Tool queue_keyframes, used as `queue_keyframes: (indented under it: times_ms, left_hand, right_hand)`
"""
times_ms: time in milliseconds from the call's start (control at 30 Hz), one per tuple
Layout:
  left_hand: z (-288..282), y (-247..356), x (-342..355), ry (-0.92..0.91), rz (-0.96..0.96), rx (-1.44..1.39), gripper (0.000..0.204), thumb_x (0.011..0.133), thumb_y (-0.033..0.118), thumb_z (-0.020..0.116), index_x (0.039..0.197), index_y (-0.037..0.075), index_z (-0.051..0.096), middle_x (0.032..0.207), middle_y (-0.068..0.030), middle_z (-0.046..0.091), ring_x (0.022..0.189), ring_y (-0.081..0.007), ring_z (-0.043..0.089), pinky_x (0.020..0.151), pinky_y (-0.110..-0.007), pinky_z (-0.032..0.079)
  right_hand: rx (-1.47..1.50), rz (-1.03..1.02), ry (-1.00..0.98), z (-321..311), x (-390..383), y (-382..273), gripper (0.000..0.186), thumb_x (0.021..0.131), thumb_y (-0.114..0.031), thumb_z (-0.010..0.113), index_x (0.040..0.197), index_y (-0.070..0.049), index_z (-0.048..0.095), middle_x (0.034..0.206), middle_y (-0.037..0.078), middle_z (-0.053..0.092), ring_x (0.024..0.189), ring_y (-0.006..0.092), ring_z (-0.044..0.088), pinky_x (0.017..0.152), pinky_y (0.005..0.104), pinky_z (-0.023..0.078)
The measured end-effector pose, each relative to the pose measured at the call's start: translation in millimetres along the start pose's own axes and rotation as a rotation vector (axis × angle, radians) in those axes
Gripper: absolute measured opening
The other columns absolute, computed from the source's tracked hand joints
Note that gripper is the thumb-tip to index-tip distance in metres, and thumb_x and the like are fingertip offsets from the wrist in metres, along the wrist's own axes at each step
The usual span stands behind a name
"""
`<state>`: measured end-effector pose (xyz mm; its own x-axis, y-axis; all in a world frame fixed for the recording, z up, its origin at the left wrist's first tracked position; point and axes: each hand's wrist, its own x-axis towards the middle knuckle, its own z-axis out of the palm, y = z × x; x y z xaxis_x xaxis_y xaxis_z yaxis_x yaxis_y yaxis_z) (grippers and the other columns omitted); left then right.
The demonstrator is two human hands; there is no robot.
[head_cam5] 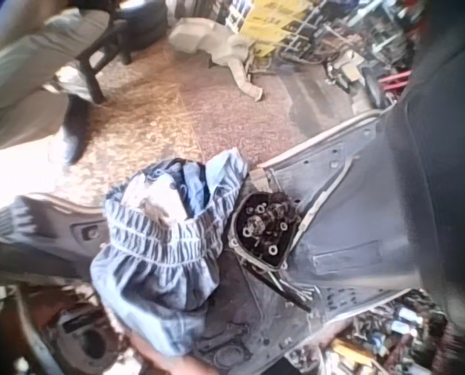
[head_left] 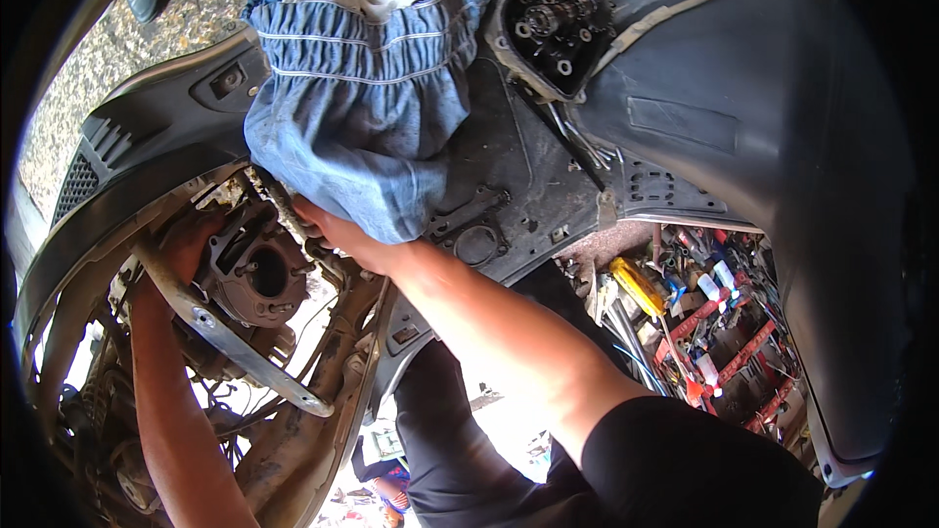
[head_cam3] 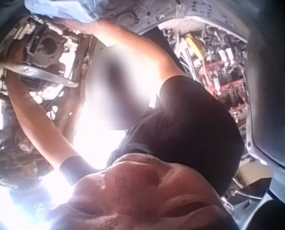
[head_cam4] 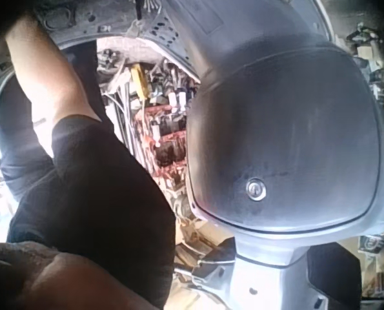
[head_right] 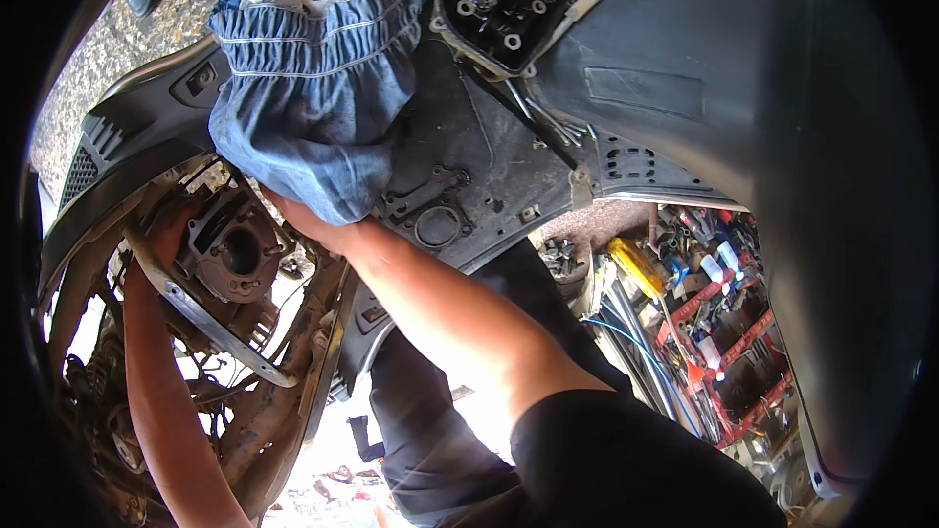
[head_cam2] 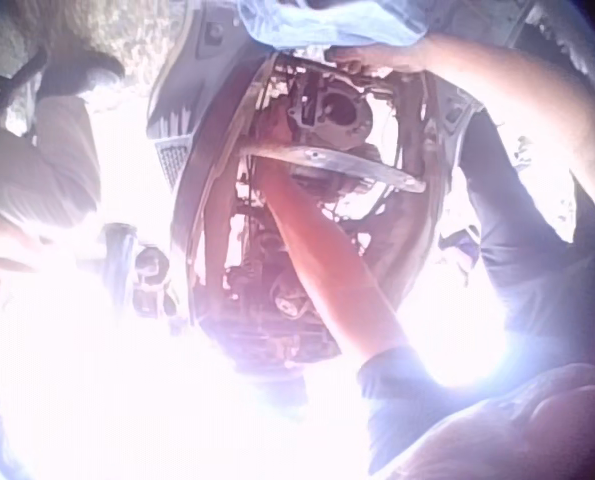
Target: The person works on a scooter engine, using a wrench to tighten bolts on the cylinder head and wiping the area with a cloth. They then retrieve a battery charger, connect it to a power strip, and plug it into the scooter's charging port.
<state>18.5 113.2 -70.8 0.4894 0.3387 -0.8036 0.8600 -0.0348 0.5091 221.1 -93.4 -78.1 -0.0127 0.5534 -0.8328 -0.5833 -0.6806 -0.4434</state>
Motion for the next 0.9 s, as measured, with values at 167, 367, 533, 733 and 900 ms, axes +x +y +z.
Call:
queue_keyframes:
  times_ms: [167, 367, 533, 733, 900]
  left_hand:
    - [-7.0, -20.5, 6.8, -0.175, 0.286, 0.543, 0.038, 0.089, 0.01, 0.047, 0.124, 0.005, 0.062, 0.124, -0.0181, 0.061, 0.12, -0.033, 0.055, 0.106, -0.039, 0.041]
    - [-9.6, -14.9, -2.1, -0.157, 0.175, 0.777, 0.037, 0.096, 0.016, 0.043, 0.128, 0.008, 0.061, 0.13, -0.0191, 0.059, 0.123, -0.0362, 0.054, 0.108, -0.042, 0.038]
    - [-6.8, 14.5, -17.1, -0.109, 0.242, 0.621, 0.038, 0.095, 0.014, 0.044, 0.129, 0.009, 0.06, 0.13, -0.0179, 0.058, 0.124, -0.0337, 0.053, 0.112, -0.041, 0.035]
    - [-3.4, 27.7, -22.9, -0.068, 0.144, 0.39, 0.037, 0.094, 0.019, 0.051, 0.127, 0.009, 0.062, 0.127, -0.0175, 0.06, 0.12, -0.032, 0.055, 0.108, -0.039, 0.037]
    - [3.6, 15.3, -25.4, 0.041, 0.067, -0.041, 0.034, 0.098, 0.025, 0.05, 0.121, 0.005, 0.066, 0.119, -0.0166, 0.064, 0.114, -0.0258, 0.058, 0.102, -0.037, 0.041]
  right_hand:
    - [-0.098, 0.107, 0.005, -82.4, -113.2, -48.3, 0.019, 0.097, -0.018, 0.061, 0.11, -0.004, 0.063, 0.09, 0.007, 0.066, 0.079, 0.0099, 0.064, 0.063, 0.0245, 0.054]
    - [-1.225, -0.376, 0.822, -199.5, -148.5, -97.4, 0.014, 0.084, -0.011, 0.067, 0.097, -0.007, 0.068, 0.077, 0.015, 0.068, 0.066, 0.0297, 0.067, 0.063, 0.0399, 0.053]
    - [-1.618, -0.243, 0.796, -225.2, -132.3, -99.8, 0.018, 0.088, -0.019, 0.063, 0.1, -0.008, 0.069, 0.084, 0.017, 0.07, 0.076, 0.038, 0.068, 0.07, 0.0475, 0.055]
    - [-1.621, -0.187, 0.893, -220.3, -125.3, -97.8, 0.015, 0.087, -0.018, 0.064, 0.096, -0.007, 0.07, 0.078, 0.019, 0.069, 0.076, 0.0394, 0.067, 0.068, 0.0482, 0.054]
    - [-1.649, -0.09, 0.898, -217.8, -123.1, -100.3, 0.015, 0.086, -0.02, 0.064, 0.096, -0.01, 0.07, 0.079, 0.019, 0.069, 0.076, 0.0398, 0.067, 0.068, 0.0496, 0.053]
